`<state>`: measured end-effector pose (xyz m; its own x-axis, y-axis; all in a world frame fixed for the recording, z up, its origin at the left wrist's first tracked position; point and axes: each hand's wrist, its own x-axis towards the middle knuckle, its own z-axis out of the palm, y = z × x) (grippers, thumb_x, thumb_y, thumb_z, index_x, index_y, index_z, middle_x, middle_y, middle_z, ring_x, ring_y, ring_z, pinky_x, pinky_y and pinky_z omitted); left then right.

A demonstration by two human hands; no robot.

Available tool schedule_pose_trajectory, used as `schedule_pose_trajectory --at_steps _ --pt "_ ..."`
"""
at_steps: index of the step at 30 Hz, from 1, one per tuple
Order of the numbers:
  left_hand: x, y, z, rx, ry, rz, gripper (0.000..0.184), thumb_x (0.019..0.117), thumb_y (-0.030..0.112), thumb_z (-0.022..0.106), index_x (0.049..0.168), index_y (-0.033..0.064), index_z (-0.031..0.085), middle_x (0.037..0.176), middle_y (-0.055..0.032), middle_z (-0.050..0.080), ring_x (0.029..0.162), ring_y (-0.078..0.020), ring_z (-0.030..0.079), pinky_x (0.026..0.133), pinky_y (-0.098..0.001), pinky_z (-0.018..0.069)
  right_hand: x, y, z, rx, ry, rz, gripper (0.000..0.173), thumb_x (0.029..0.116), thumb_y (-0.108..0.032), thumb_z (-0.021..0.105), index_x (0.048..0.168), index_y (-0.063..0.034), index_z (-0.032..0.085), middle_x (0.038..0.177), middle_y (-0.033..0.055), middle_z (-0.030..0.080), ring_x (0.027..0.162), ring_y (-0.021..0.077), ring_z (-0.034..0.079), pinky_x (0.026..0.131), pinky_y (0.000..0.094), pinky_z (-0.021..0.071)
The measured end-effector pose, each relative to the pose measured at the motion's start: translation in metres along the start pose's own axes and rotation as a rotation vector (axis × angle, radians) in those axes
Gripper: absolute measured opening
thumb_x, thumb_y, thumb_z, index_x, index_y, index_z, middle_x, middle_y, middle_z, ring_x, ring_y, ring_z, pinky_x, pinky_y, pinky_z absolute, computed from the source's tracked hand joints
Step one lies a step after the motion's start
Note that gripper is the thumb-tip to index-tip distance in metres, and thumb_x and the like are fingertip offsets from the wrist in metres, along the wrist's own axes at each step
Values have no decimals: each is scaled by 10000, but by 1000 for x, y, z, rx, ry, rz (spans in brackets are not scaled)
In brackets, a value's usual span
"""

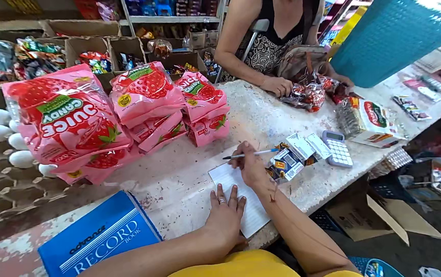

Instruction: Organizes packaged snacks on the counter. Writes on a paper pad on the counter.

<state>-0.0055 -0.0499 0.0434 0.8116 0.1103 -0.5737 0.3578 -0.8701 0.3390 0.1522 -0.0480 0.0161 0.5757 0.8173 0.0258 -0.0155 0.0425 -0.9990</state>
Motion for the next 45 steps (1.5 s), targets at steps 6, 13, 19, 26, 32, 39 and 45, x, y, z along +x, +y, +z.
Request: schedule_pose_trajectory --at_steps 6,13,19,26,32,39,45 --pt "-2 0 -7 -15 -30 -31 1079 866 610 707 1658 177 115 1705 -228 -29 1475 -654 52 1065 -847 177 -12 16 12 -309 -155 -61 160 972 -123 670 842 -45 619 690 -39 635 624 13 607 627 190 524" --pt "-4 -1 -11 19 -34 -34 1135 833 669 700 1637 80 155 1685 -287 26 1482 -628 105 1097 -772 249 -8 17 15 -473 -165 23 333 926 -166 739 667 -91 544 565 -59 537 521 -11 509 539 177 429" --pt "-5 3 -17 60 -45 -170 1316 811 825 565 1577 -126 77 1656 -351 29 1521 -543 135 1166 -636 277 -8 20 18 -446 -116 26 317 913 -112 724 656 -78 541 558 -32 548 513 16 533 531 195 453" --pt "-3 1 -19 89 -29 -146 1225 833 809 554 1574 -94 184 1642 -369 83 1482 -613 153 1128 -730 256 -9 23 18 -607 -154 -11 374 901 -166 694 600 -122 475 534 -61 446 505 18 436 516 228 346" --pt "-3 0 -19 88 -34 -162 1219 831 817 544 1584 -70 184 1653 -353 61 1466 -637 158 1105 -758 256 -5 23 18 -608 -170 9 340 895 -170 686 616 -123 498 531 -57 457 500 25 451 508 238 361" --pt "-2 1 -18 144 1 -150 1218 834 825 526 1570 -92 209 1640 -364 118 1502 -585 135 1141 -730 229 -2 18 11 -508 -123 -6 336 923 -146 712 645 -85 533 548 -34 513 513 20 501 523 207 410" --pt "-2 0 -17 131 4 -149 1212 832 816 545 1573 -83 207 1640 -361 119 1500 -576 163 1146 -707 254 -1 22 11 -566 -115 -3 344 914 -142 699 635 -92 504 542 -21 479 506 54 472 517 254 387"
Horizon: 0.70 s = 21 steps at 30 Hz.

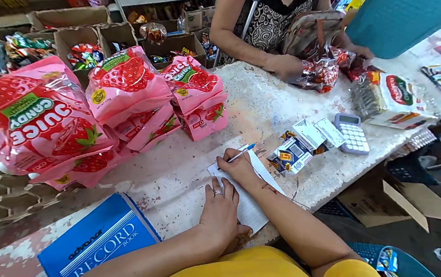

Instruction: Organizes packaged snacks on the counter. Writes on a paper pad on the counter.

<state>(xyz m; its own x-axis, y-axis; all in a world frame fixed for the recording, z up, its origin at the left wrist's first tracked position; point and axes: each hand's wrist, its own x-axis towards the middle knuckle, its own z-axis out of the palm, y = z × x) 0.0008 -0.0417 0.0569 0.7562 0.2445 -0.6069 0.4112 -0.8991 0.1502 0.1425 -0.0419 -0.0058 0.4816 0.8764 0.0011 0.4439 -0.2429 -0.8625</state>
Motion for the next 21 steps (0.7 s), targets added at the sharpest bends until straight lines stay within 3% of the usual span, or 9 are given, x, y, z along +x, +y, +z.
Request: schedule_pose_trajectory --at_steps 6,21 --pt "0 -2 -2 -17 -3 1 1187 841 806 544 1576 -68 217 1655 -342 91 1510 -560 154 1151 -687 266 -4 -2 -2 -53 -63 0 338 897 -150 674 615 -112 493 536 -44 448 506 43 440 516 257 351" --pt "2 -1 0 4 29 -27 1187 831 817 541 1561 -69 237 1646 -358 91 1511 -537 188 1132 -625 332 -2 -3 0 -54 4 -6 337 885 -103 673 606 -110 485 510 -39 442 475 36 438 480 237 343"
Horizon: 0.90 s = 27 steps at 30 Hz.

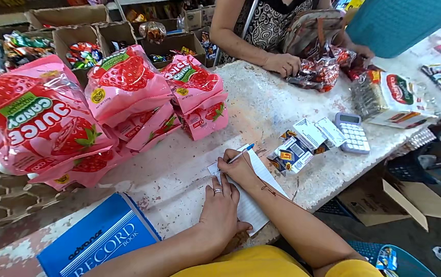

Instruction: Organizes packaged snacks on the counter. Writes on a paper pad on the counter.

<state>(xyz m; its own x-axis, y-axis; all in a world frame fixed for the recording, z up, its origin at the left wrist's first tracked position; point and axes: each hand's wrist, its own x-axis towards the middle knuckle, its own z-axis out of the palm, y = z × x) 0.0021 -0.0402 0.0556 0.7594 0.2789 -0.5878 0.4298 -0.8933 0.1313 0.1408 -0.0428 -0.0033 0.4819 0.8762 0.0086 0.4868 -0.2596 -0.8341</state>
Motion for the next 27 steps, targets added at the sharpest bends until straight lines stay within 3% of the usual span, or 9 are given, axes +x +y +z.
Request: schedule_pose_trajectory --at_steps 15,21,27 --pt "1 0 1 -11 13 -4 1183 830 812 551 1560 -68 245 1640 -364 110 1511 -530 196 1122 -621 347 0 0 0 -18 18 -20 323 882 -103 676 618 -106 490 518 -28 445 481 54 438 483 256 340" --pt "4 -1 3 -22 8 0 1216 828 813 550 1619 -8 129 1662 -335 57 1514 -528 183 1128 -623 332 1 0 -1 -19 15 4 328 890 -92 675 622 -102 486 520 -28 448 480 49 438 485 248 347" --pt "5 0 5 14 25 1 1232 823 835 524 1614 -25 135 1664 -327 77 1514 -519 196 1114 -630 337 2 2 0 -1 21 -5 337 897 -93 662 618 -109 474 515 -34 433 471 44 424 478 242 337"
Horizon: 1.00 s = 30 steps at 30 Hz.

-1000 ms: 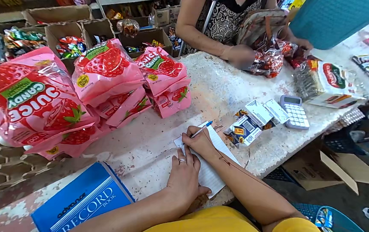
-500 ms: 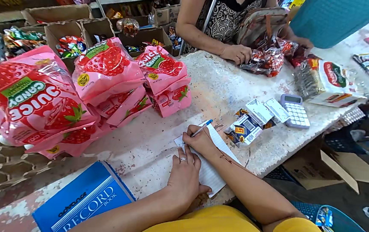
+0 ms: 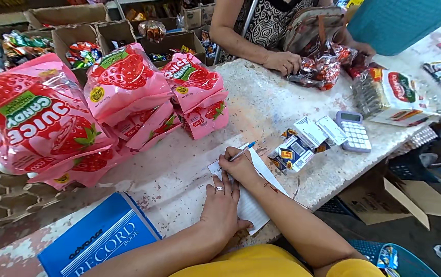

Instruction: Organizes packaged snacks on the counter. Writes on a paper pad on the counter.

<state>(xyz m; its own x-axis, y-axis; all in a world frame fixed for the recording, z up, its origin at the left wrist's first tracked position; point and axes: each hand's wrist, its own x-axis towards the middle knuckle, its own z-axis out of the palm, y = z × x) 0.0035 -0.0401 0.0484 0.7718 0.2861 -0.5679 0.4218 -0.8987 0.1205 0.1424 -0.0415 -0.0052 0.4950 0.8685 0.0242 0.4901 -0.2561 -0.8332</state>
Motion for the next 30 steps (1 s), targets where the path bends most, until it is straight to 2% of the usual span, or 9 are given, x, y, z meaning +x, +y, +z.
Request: schedule_pose_trajectory --at_steps 7,12,16,30 --pt "-1 -1 0 3 6 32 1207 854 834 466 1606 -50 136 1649 -357 88 1538 -505 134 1180 -627 245 0 3 2 -11 41 -62 337 879 -89 645 600 -116 458 498 -42 413 448 37 399 456 236 309" --pt "-1 -2 0 -33 16 27 1205 846 820 508 1610 -34 139 1653 -350 81 1536 -502 147 1181 -623 256 -1 1 -4 -81 -15 -60 323 876 -124 670 606 -96 495 517 -22 450 482 62 445 487 271 347" --pt "0 -2 1 -33 14 37 1190 848 823 499 1629 11 115 1662 -342 32 1535 -511 135 1178 -622 260 1 5 -5 -18 19 -29 333 885 -107 681 610 -101 493 506 -32 447 460 43 423 470 242 336" --pt "0 -2 0 -28 -2 35 1185 853 821 493 1631 16 104 1661 -343 35 1539 -505 125 1184 -614 249 2 1 -7 -55 2 -7 328 901 -105 664 620 -105 494 514 -35 427 473 51 415 484 255 323"
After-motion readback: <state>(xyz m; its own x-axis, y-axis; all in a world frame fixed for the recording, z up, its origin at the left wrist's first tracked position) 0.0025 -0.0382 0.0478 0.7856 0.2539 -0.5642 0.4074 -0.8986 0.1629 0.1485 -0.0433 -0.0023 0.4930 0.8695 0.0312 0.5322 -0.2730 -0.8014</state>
